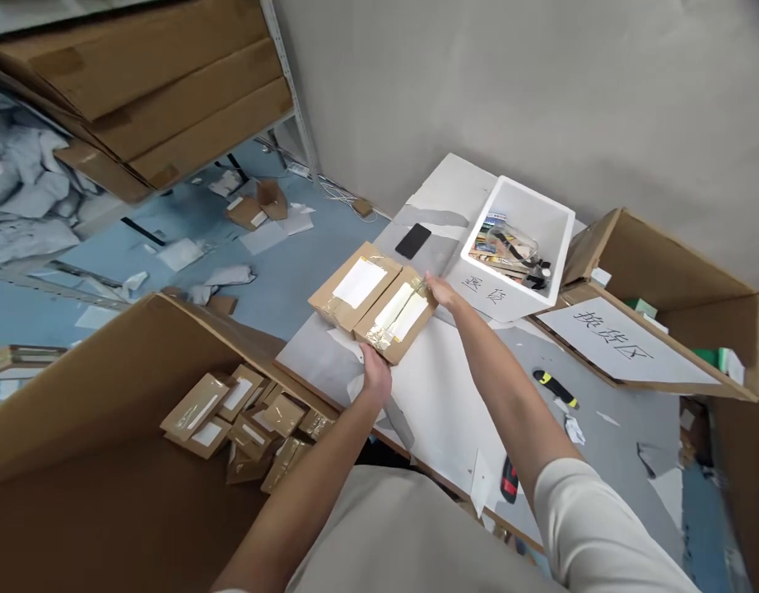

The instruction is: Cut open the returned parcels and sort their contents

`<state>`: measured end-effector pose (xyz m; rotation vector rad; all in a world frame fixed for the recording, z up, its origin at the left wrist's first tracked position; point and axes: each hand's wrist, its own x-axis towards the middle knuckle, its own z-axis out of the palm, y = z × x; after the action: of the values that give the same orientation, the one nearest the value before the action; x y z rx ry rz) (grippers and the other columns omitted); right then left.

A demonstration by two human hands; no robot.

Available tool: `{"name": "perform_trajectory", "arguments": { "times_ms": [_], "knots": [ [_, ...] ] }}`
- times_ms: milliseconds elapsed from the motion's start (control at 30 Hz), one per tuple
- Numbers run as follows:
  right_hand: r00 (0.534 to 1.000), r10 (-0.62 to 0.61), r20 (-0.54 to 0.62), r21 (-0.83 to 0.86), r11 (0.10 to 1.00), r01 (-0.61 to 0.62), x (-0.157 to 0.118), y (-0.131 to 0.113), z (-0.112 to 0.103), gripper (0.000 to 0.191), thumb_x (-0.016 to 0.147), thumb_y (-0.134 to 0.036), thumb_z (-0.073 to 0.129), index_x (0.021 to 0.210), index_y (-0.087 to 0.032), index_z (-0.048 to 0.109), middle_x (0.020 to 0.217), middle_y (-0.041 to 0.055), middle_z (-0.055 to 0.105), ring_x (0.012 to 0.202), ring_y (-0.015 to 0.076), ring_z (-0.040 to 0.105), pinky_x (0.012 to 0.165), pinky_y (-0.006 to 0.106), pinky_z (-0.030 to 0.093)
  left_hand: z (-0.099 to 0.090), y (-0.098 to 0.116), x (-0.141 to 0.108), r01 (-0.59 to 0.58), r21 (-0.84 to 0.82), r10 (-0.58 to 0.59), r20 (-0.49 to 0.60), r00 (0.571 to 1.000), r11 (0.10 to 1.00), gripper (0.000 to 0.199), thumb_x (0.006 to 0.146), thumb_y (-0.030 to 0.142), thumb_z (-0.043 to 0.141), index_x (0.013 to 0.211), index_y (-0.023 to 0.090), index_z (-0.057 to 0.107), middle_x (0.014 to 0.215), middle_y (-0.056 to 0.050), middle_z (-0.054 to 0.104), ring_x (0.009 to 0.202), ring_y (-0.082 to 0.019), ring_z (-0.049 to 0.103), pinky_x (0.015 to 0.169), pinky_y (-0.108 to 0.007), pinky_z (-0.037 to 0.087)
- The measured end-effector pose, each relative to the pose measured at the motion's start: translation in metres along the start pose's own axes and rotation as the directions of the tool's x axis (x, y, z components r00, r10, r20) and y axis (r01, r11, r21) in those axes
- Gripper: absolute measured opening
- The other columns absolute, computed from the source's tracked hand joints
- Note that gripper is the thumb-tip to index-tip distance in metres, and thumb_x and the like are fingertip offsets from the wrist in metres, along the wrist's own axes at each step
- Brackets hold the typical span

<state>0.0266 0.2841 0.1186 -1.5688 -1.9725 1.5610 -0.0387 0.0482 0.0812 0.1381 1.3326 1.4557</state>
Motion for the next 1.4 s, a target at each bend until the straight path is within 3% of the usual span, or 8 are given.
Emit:
{"name": "perform_trajectory", "arguments": {
  "times_ms": [200, 367, 600, 800, 933, 1033, 1167, 1400],
  "knots": [
    [0.997, -0.023, -0.068, 0.137, 0.990, 0.032, -0.086, 0.048, -0.021, 0.054, 0.084, -0.066, 0.047, 0.110, -0.023, 0.066, 0.120, 0.0054, 0.066, 0.114, 0.0248, 0.058, 0.103, 0.045, 0.040, -0.017, -0.013, -0.024, 0.080, 0.104, -0.072, -0.075, 0.995, 0.991, 0.079, 0.086, 0.071, 0.034, 0.151, 0.030, 0.017, 0.155, -0.001, 0.030, 0.140, -0.023, 0.033, 0.111, -0.036, 0.038],
    [0.965, 0.105, -0.240, 0.382, 0.924, -0.006, -0.216, 0.116, -0.037, 0.057, 0.085, -0.066, 0.045, 0.125, -0.027, 0.058, 0.135, 0.0050, 0.057, 0.126, 0.0270, 0.050, 0.101, 0.045, 0.043, -0.021, -0.010, -0.036, -0.098, 0.343, 0.032, 0.193, 0.981, 0.934, 0.080, 0.082, 0.068, 0.049, 0.148, 0.027, 0.028, 0.150, -0.002, 0.039, 0.141, -0.026, 0.031, 0.114, -0.036, 0.033],
    [0.855, 0.391, -0.340, 0.606, 0.787, -0.118, -0.335, 0.205, 0.013, 0.061, 0.084, -0.067, 0.045, 0.131, -0.028, 0.051, 0.132, 0.0087, 0.057, 0.118, 0.0284, 0.056, 0.087, 0.045, 0.053, -0.006, -0.032, -0.032, -0.064, 0.564, -0.172, 0.355, 0.919, 0.823, 0.070, 0.081, 0.066, 0.051, 0.135, 0.023, 0.051, 0.150, -0.004, 0.039, 0.142, -0.026, 0.027, 0.118, -0.041, 0.021],
    [0.871, 0.395, -0.291, 0.588, 0.792, -0.163, -0.352, 0.267, 0.047, 0.055, 0.090, -0.051, 0.035, 0.137, -0.026, 0.045, 0.136, 0.0094, 0.054, 0.114, 0.0246, 0.059, 0.091, 0.045, 0.050, -0.032, -0.042, -0.022, 0.030, 0.689, -0.285, 0.258, 0.923, 0.724, 0.065, 0.081, 0.061, 0.042, 0.129, 0.019, 0.056, 0.134, -0.010, 0.057, 0.128, -0.029, 0.049, 0.104, -0.048, 0.040],
    [0.898, 0.244, -0.366, 0.295, 0.946, -0.137, -0.354, 0.294, 0.055, 0.068, 0.078, -0.030, 0.054, 0.143, -0.021, 0.039, 0.140, 0.0134, 0.048, 0.113, 0.0245, 0.059, 0.099, 0.046, 0.044, -0.052, -0.043, -0.017, -0.138, 0.792, -0.265, 0.355, 0.896, 0.595, 0.062, 0.062, 0.038, 0.065, 0.119, 0.015, 0.062, 0.120, -0.013, 0.066, 0.116, -0.032, 0.058, 0.103, -0.049, 0.040],
    [0.937, 0.130, -0.325, 0.146, 0.986, -0.086, -0.348, 0.295, 0.055, 0.072, 0.073, -0.025, 0.060, 0.142, -0.020, 0.039, 0.142, 0.0127, 0.046, 0.123, 0.0266, 0.051, 0.104, 0.045, 0.040, -0.055, -0.050, -0.017, -0.268, 0.825, -0.254, 0.435, 0.864, 0.498, 0.056, 0.051, 0.028, 0.074, 0.106, 0.021, 0.067, 0.111, -0.010, 0.069, 0.109, -0.034, 0.060, 0.102, -0.051, 0.040],
    [0.947, 0.094, -0.308, 0.114, 0.992, -0.061, -0.336, 0.283, 0.052, 0.052, 0.080, -0.022, 0.052, 0.131, -0.017, 0.050, 0.132, 0.0126, 0.056, 0.122, 0.0262, 0.051, 0.104, 0.044, 0.039, -0.044, -0.060, -0.019, -0.257, 0.799, -0.204, 0.423, 0.883, 0.544, 0.039, 0.055, 0.032, 0.077, 0.092, 0.021, 0.067, 0.104, -0.012, 0.070, 0.113, -0.037, 0.057, 0.104, -0.051, 0.039],
    [0.950, 0.123, -0.287, 0.189, 0.979, -0.070, -0.346, 0.262, 0.029, 0.038, 0.087, -0.034, 0.050, 0.121, -0.019, 0.058, 0.110, 0.0080, 0.068, 0.096, 0.0229, 0.063, 0.087, 0.040, 0.050, -0.038, -0.048, -0.022, -0.353, 0.773, -0.191, 0.512, 0.837, 0.526, 0.055, 0.064, 0.048, 0.073, 0.109, 0.018, 0.062, 0.114, -0.012, 0.061, 0.105, -0.028, 0.060, 0.093, -0.047, 0.048]
  ]
}}
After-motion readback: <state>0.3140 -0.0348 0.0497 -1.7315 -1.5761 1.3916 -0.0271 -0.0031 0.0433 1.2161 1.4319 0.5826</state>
